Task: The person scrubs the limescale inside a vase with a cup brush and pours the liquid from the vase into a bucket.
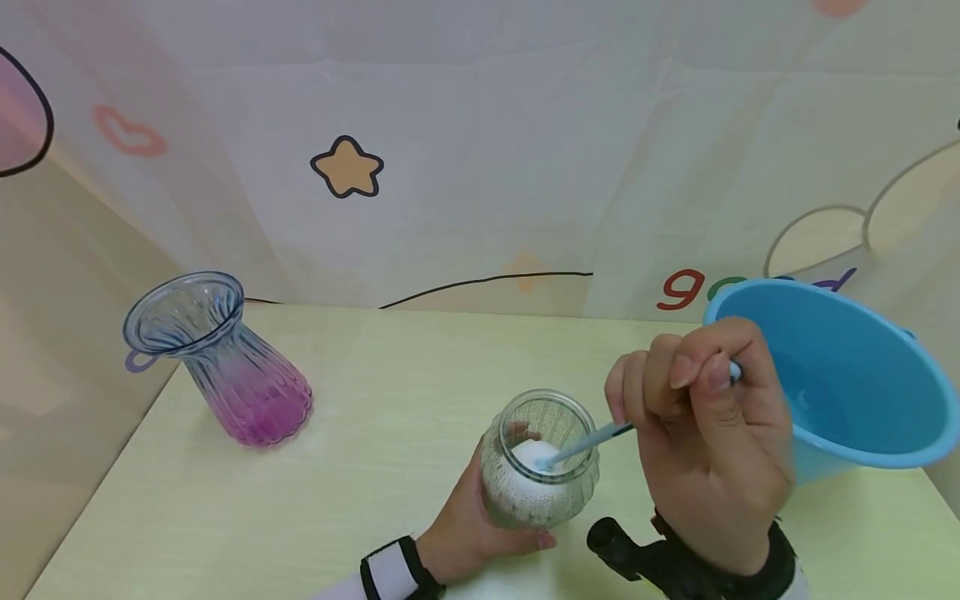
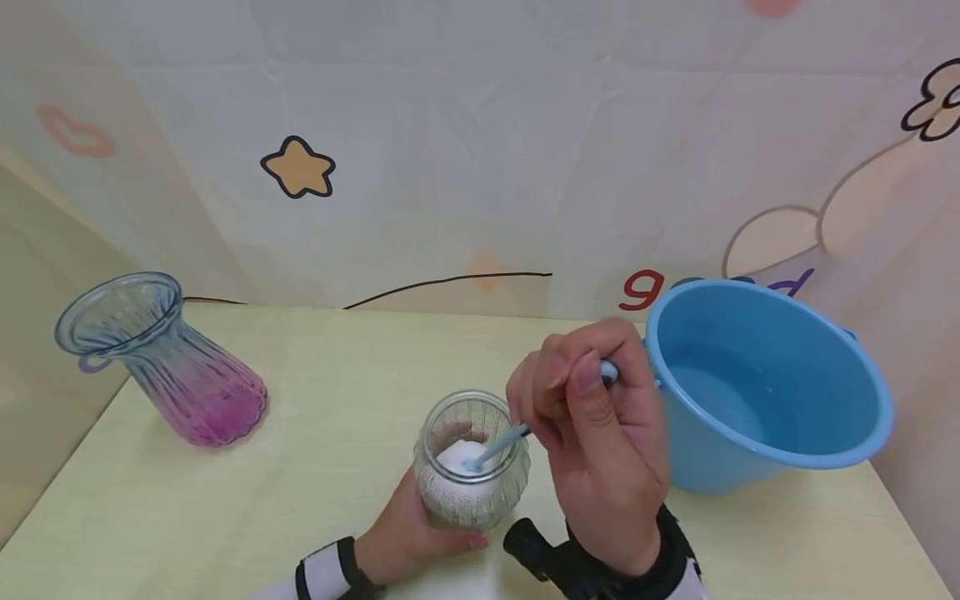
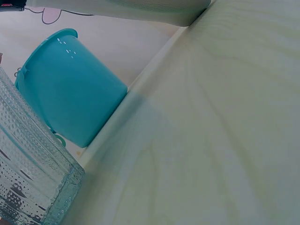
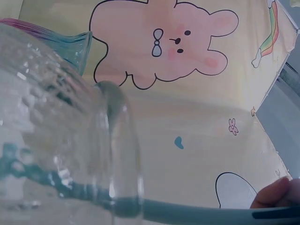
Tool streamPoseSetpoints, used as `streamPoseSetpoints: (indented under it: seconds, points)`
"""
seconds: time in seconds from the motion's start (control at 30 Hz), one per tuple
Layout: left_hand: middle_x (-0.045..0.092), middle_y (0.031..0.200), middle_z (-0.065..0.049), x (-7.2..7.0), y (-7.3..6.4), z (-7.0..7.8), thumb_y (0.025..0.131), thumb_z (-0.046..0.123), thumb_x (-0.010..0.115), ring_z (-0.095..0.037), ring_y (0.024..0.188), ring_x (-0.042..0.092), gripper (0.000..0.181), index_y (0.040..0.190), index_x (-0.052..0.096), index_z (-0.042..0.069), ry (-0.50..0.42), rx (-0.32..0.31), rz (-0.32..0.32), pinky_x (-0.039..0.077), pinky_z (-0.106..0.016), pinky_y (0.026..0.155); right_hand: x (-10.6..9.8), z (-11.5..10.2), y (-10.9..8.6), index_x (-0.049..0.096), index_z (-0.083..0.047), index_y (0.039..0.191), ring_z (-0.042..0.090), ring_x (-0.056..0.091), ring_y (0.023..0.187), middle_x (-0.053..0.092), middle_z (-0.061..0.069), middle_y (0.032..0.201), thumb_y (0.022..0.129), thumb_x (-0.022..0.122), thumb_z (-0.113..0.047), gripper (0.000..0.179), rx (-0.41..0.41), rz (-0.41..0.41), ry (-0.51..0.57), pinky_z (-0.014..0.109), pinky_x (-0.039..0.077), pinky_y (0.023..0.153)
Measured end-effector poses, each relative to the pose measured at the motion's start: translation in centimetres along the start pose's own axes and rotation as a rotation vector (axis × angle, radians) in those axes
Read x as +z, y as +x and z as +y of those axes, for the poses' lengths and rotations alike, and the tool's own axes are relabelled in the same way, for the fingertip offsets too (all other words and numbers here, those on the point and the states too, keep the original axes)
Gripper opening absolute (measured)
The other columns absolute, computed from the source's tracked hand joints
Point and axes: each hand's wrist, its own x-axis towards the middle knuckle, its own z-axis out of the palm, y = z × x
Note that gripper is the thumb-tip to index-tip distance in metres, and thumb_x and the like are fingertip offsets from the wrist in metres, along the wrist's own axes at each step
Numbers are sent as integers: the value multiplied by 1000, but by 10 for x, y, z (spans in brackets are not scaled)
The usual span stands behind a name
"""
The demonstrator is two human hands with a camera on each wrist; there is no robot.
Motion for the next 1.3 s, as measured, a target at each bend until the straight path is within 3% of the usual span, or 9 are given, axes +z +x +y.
streamPoseSetpoints:
  seconds: [0.2,0.5,0.67,0.8,0.97,1.13,1.3]
  points:
    - [46,156,6,0,-1,2,73,9,93,-20,144,45,108,156,29,36,-15,-50,1,28,-31,122,-2,0,-1,47,13,100,19,38,57,32,9,65,108,33,-1,22,-32,5,49,35,33,56]
    - [42,159,0,-1,-1,-1,72,6,92,-22,143,45,107,156,30,31,-15,-24,4,34,-31,119,4,7,-3,48,10,102,18,34,58,30,8,69,109,25,0,25,56,-36,-19,35,31,57]
    - [43,158,-3,0,0,-1,72,9,92,-24,141,46,106,156,30,28,6,-1,12,35,-31,119,4,13,-8,48,7,104,16,35,58,32,6,71,109,24,4,24,157,-113,-156,34,34,57]
    - [46,155,1,1,1,0,71,11,92,-23,140,47,108,156,30,33,8,-21,17,34,-33,120,9,17,-11,47,4,101,14,35,57,34,5,71,107,25,7,23,241,-159,-273,30,33,51]
    - [50,150,-2,1,2,-1,72,8,91,-26,137,49,109,157,29,33,-19,8,7,38,-33,117,18,17,-11,46,6,97,15,38,58,37,5,74,106,29,11,20,323,-153,-448,29,34,46]
    - [51,147,-6,0,3,-2,76,8,89,-28,132,52,103,156,28,30,-52,33,-23,44,-32,112,20,18,-11,47,2,95,15,43,60,41,2,72,107,34,7,18,405,-151,-591,33,39,51]
    - [51,147,-3,0,2,1,76,12,89,-26,132,51,103,155,27,35,-53,-23,-23,44,-31,112,20,19,-14,48,-2,97,16,47,63,44,2,72,108,39,2,15,510,-194,-679,32,44,55]
